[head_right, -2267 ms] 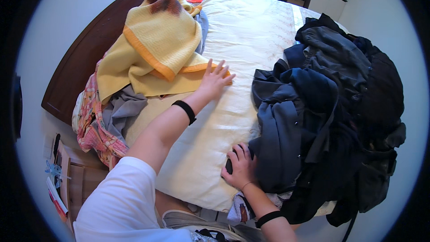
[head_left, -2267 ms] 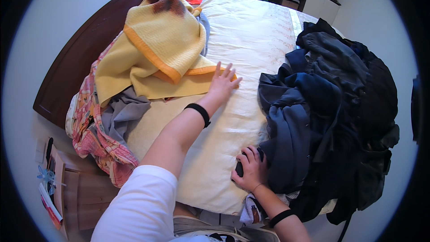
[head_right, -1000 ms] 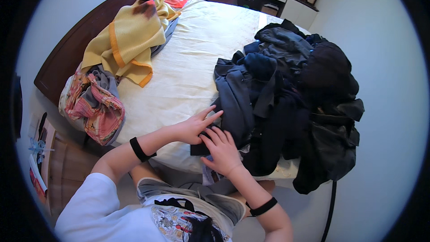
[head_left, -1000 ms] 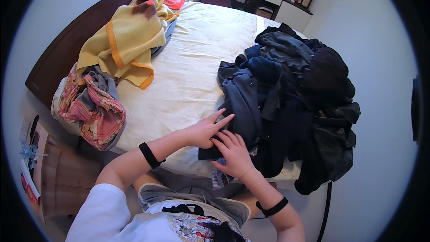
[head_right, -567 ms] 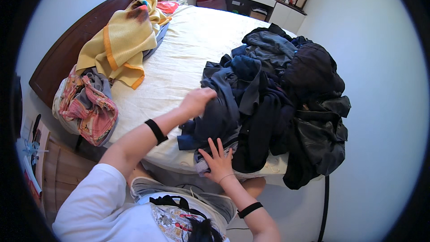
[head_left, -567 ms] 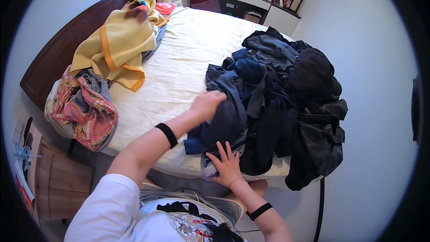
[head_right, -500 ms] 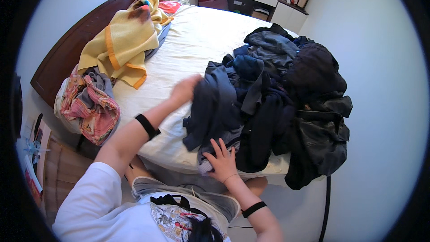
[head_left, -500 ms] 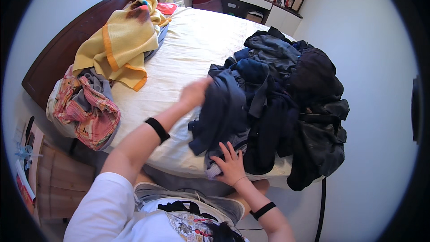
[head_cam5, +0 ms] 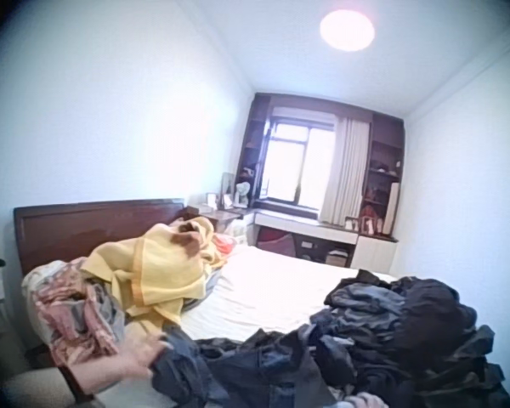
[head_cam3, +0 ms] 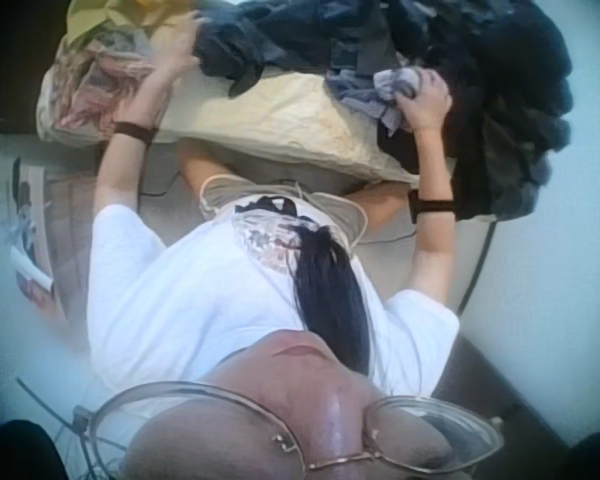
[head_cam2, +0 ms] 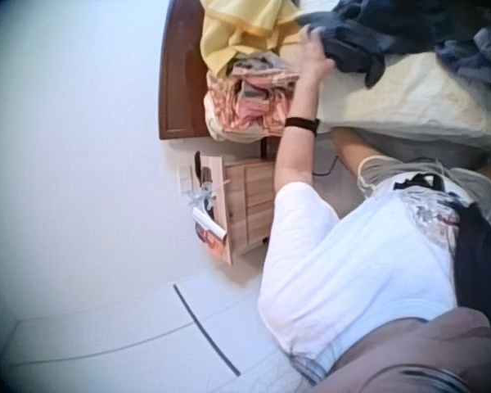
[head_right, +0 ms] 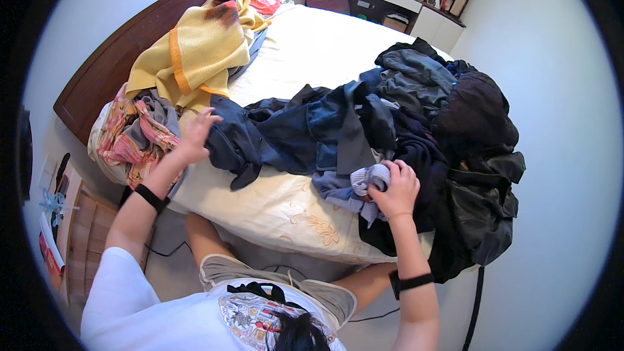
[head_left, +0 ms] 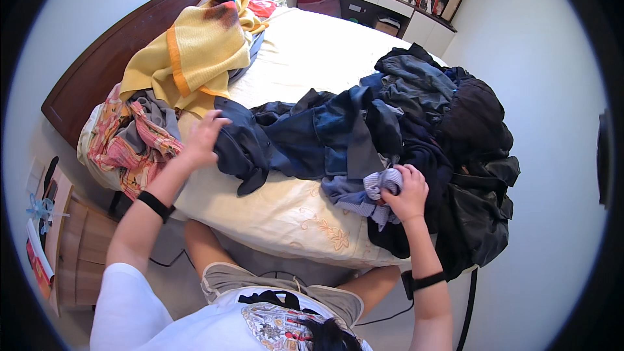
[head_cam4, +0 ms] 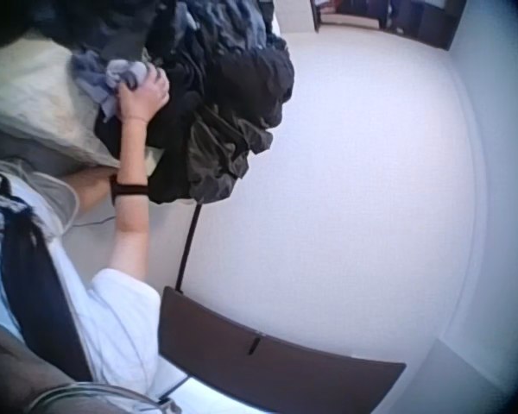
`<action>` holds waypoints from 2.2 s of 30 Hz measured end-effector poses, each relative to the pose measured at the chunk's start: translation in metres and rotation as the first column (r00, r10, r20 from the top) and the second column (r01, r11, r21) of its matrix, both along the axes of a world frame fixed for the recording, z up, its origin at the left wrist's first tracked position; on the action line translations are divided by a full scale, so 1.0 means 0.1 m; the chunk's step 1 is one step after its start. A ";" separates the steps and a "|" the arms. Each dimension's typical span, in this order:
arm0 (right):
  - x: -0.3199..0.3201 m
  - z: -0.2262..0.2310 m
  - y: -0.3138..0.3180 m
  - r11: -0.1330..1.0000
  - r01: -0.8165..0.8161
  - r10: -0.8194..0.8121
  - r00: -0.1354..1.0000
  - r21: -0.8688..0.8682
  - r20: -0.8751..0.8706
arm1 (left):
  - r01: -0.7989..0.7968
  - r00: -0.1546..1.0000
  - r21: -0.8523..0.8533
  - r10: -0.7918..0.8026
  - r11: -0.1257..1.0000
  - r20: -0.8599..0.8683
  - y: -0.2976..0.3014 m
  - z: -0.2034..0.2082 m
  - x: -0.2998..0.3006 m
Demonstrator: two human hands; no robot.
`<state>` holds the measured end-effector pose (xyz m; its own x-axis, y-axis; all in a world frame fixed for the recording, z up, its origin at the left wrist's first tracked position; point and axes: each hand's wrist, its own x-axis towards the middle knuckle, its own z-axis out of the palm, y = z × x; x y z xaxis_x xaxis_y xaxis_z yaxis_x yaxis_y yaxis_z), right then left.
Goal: The person picks up a dark blue shirt from a bed and fastens several buttons on the front by hand before smoothing it out on the mattress.
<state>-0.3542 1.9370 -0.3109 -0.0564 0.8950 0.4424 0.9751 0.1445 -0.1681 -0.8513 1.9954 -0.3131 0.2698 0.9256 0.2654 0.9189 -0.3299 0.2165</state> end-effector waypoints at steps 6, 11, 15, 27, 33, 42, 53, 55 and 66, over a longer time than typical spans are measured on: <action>-0.79 -0.34 0.11 0.786 0.247 -0.053 0.940 -0.567 0.336 | 0.037 0.998 -0.367 -0.053 0.930 -0.036 0.12 -0.21 0.84; -0.67 -0.60 0.18 0.830 0.239 -0.114 0.957 -0.505 0.266 | -0.152 0.973 -0.308 0.087 0.939 -0.214 0.20 -0.40 1.15; -0.33 -0.38 0.18 0.876 0.274 -0.133 0.928 -0.396 0.349 | -0.190 0.967 -0.225 0.143 0.956 -0.209 0.26 -0.47 1.06; 1.16 0.50 0.69 0.793 0.482 -0.604 0.707 0.373 0.369 | 0.178 0.984 -0.442 -0.161 0.879 0.076 -0.69 -0.37 0.27; 0.65 -0.30 0.68 0.954 0.281 -0.298 0.842 0.105 0.450 | 0.062 0.988 -0.150 -0.039 0.987 0.150 -0.51 -0.60 0.65; 0.61 0.14 0.33 0.980 0.191 -0.166 0.945 -0.063 0.283 | 0.008 0.999 -0.199 0.001 0.980 0.047 -0.45 -0.62 0.80; 0.98 0.28 0.62 0.887 0.430 -0.435 0.900 0.168 -0.008 | 0.035 0.999 -0.251 -0.032 0.967 0.015 -0.47 -0.61 0.87; 1.05 0.78 0.82 0.856 0.383 -0.408 0.913 0.347 -0.002 | 0.030 0.999 -0.271 -0.026 0.962 0.020 -0.47 -0.61 0.84; 1.48 0.61 1.48 0.852 0.405 -0.515 0.763 0.331 0.392 | -0.009 1.000 -0.390 0.020 0.921 0.023 -0.31 -0.63 0.90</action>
<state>-0.2060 2.0854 -0.2503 0.0965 0.7500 0.6544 0.8869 -0.3632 0.2854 -0.7610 1.9647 -0.3759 0.2532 0.9611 -0.1101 0.9153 -0.2012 0.3488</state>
